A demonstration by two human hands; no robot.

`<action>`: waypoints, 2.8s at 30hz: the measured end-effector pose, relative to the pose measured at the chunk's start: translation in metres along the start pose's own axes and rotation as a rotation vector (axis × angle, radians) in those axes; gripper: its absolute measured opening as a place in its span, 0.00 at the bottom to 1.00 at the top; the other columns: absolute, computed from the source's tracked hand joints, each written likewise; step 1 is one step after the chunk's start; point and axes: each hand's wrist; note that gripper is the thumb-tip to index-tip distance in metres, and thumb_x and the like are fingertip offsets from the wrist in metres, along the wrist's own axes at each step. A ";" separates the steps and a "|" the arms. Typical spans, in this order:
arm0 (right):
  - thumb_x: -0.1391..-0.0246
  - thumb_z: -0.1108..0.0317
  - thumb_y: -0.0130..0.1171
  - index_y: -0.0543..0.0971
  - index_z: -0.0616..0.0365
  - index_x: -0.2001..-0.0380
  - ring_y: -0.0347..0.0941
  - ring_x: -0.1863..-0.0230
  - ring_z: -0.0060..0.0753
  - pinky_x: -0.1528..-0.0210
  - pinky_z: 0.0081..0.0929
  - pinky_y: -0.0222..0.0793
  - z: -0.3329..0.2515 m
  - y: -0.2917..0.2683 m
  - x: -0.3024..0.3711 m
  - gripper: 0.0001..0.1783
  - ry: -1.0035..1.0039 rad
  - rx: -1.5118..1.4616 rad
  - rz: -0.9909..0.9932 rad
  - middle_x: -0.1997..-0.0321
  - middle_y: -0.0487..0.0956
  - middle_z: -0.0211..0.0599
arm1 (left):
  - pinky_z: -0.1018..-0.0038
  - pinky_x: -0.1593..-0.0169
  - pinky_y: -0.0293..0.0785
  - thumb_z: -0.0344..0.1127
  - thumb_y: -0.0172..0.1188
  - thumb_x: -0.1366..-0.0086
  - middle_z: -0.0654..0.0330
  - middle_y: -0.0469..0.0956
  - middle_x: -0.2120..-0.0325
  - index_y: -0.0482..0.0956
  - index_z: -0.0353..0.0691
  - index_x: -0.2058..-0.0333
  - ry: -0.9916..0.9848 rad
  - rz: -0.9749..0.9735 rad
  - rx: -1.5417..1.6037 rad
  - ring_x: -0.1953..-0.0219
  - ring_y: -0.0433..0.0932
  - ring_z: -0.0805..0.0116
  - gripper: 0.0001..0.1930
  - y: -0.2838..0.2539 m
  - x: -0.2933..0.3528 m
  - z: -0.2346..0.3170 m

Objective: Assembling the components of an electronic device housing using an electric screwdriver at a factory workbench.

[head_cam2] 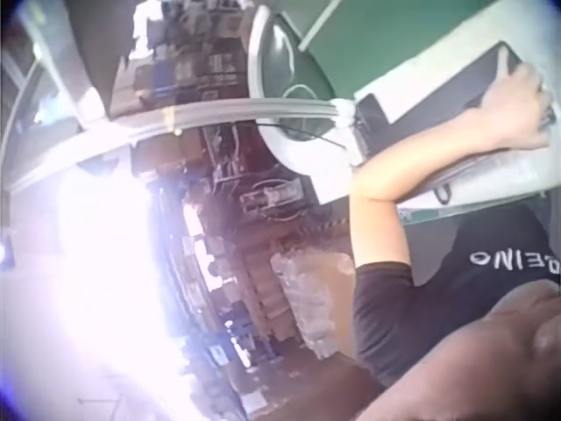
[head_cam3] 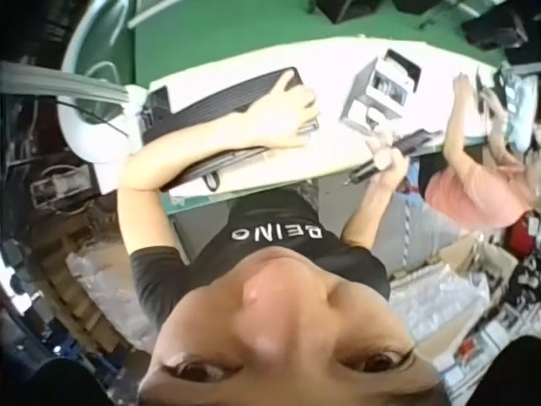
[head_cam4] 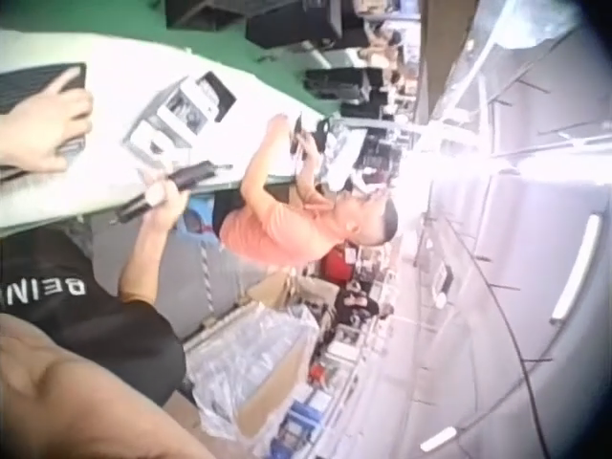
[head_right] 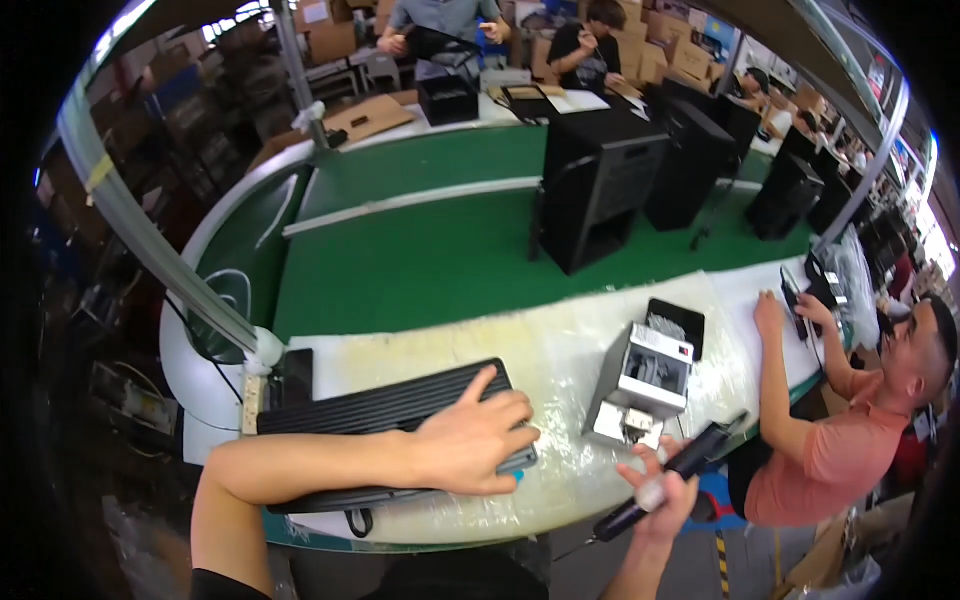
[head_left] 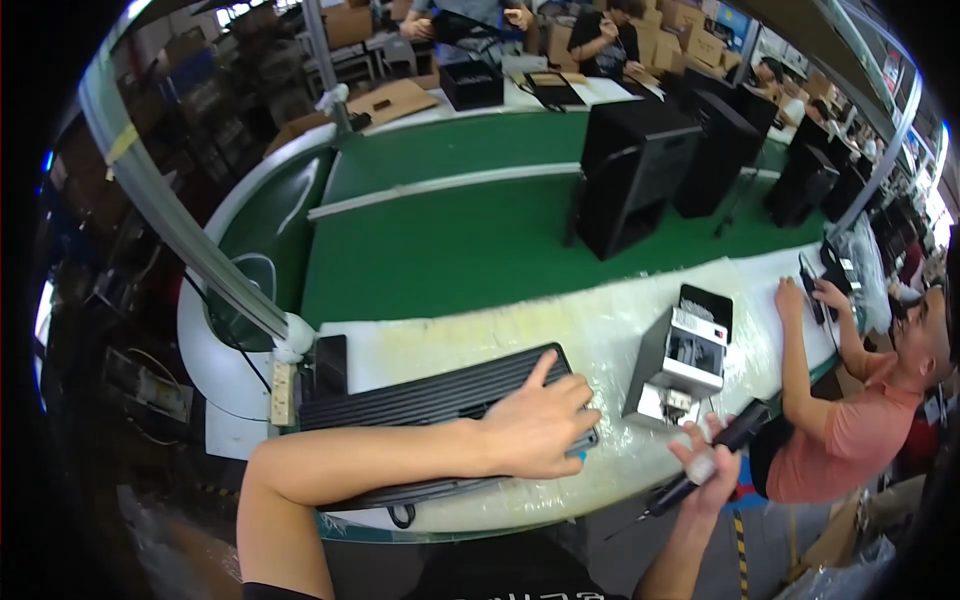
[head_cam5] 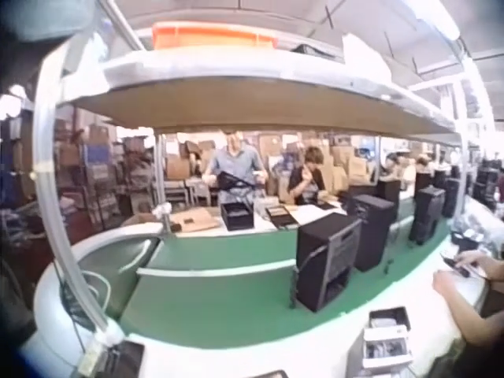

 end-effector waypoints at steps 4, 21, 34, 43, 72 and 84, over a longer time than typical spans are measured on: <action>0.41 0.60 0.49 0.49 0.57 0.33 0.76 0.55 0.49 0.63 0.44 0.81 -0.031 0.057 -0.008 0.37 -0.130 -0.227 -0.044 0.39 0.64 0.57 | 0.40 0.35 0.44 0.45 0.60 0.50 0.49 0.69 0.58 0.76 0.31 0.57 -0.015 -0.010 0.025 0.45 0.65 0.55 0.26 0.005 0.003 0.010; 0.43 0.51 0.59 0.54 0.59 0.42 0.73 0.83 0.33 0.83 0.23 0.71 -0.020 0.076 -0.058 0.36 -1.030 0.667 0.151 0.56 0.74 0.54 | 0.42 0.35 0.47 0.43 0.61 0.50 0.53 0.73 0.61 0.79 0.36 0.61 -0.040 0.059 -0.005 0.46 0.66 0.55 0.20 -0.005 -0.012 -0.001; 0.41 0.54 0.57 0.54 0.63 0.39 0.74 0.80 0.31 0.81 0.19 0.68 0.004 0.071 -0.063 0.36 -0.810 0.684 0.038 0.52 0.72 0.53 | 0.42 0.35 0.46 0.42 0.65 0.53 0.56 0.73 0.63 0.79 0.39 0.63 -0.040 0.042 0.023 0.47 0.68 0.56 0.19 -0.001 -0.009 0.008; 0.55 0.38 0.65 0.62 0.71 0.49 0.70 0.82 0.24 0.83 0.17 0.66 -0.035 0.205 -0.037 0.48 -0.455 0.404 -0.274 0.56 0.74 0.52 | 0.41 0.36 0.48 0.46 0.63 0.50 0.54 0.74 0.61 0.79 0.39 0.62 -0.051 0.105 0.080 0.46 0.67 0.55 0.20 0.019 -0.008 -0.011; 0.51 0.50 0.62 0.44 0.57 0.32 0.76 0.64 0.44 0.65 0.31 0.72 -0.109 0.186 -0.037 0.52 0.100 0.396 -0.649 0.49 0.71 0.50 | 0.41 0.36 0.48 0.46 0.61 0.49 0.51 0.75 0.62 0.80 0.36 0.63 -0.001 0.090 -0.039 0.47 0.68 0.54 0.20 -0.003 -0.008 0.005; 0.48 0.63 0.64 0.40 0.50 0.31 0.74 0.52 0.49 0.53 0.41 0.75 -0.157 0.217 -0.108 0.52 0.265 0.636 -1.337 0.46 0.71 0.50 | 0.41 0.35 0.47 0.45 0.62 0.49 0.52 0.74 0.62 0.80 0.35 0.66 -0.017 0.072 0.007 0.46 0.67 0.54 0.19 0.004 -0.005 0.002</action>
Point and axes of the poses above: each hand's wrist, its own x-axis away from the middle knuckle, its own y-axis out of the palm, z = x × y
